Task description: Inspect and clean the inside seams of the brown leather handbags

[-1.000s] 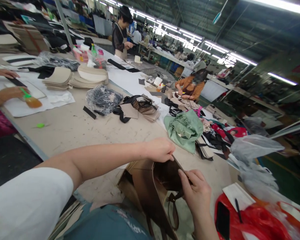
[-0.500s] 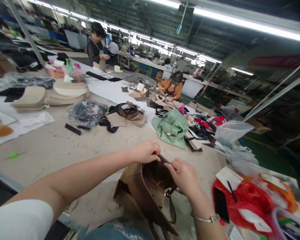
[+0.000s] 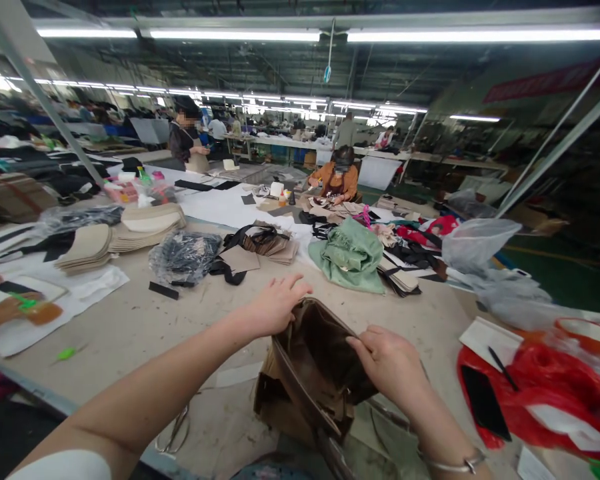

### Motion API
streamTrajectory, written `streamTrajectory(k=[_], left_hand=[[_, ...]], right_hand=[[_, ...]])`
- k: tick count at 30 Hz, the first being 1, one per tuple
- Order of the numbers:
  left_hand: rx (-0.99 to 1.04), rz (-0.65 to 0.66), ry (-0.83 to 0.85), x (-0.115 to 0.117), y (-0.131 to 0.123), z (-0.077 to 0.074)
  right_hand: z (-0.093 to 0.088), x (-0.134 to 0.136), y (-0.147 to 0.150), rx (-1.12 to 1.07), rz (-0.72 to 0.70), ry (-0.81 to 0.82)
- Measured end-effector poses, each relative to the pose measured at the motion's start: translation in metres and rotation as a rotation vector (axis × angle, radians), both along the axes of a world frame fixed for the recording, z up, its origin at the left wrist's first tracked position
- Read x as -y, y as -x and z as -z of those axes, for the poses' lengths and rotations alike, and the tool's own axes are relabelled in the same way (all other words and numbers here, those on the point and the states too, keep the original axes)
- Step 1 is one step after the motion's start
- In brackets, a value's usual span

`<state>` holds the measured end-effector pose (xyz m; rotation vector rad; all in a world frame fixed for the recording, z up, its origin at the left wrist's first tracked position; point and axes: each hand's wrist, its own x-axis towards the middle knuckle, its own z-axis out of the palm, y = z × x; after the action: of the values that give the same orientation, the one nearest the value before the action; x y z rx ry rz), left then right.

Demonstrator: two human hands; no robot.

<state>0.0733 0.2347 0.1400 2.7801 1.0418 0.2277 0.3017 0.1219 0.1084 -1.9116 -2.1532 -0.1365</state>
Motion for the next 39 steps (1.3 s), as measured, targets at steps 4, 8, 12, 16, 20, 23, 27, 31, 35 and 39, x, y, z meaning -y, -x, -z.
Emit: streamTrajectory(k=[4,8,12,16,20,23,27,31,35,39], left_hand=[[-0.055,0.104,-0.027,0.01,-0.016,-0.004],[-0.032,0.175,-0.113,0.016,-0.036,0.0],[0.022,0.209,-0.179,0.009,-0.044,0.003],[0.077,0.232,-0.085,0.0,-0.044,0.007],[0.112,0.233,0.039,-0.006,-0.047,0.013],[0.141,0.196,0.043,-0.007,-0.051,0.016],[0.154,0.125,0.047,-0.005,-0.055,0.018],[0.151,0.063,0.038,-0.001,-0.058,0.019],[0.155,0.014,0.023,0.002,-0.06,0.021],[0.162,-0.014,0.004,0.003,-0.061,0.023]], right_hand=[[0.005,0.007,-0.001,-0.031,0.049,0.003],[0.008,0.01,0.0,-0.033,0.058,-0.014],[0.006,0.01,0.0,-0.044,0.066,-0.001],[0.004,0.008,-0.003,-0.056,0.065,0.028],[0.005,0.007,-0.005,-0.076,0.063,0.047],[0.006,0.007,-0.007,-0.081,0.049,0.056],[0.009,0.006,-0.01,-0.088,0.032,0.043],[0.01,0.004,-0.011,-0.094,0.016,0.034],[0.01,0.004,-0.01,-0.084,0.021,0.042],[0.008,0.006,-0.011,-0.077,0.067,0.057]])
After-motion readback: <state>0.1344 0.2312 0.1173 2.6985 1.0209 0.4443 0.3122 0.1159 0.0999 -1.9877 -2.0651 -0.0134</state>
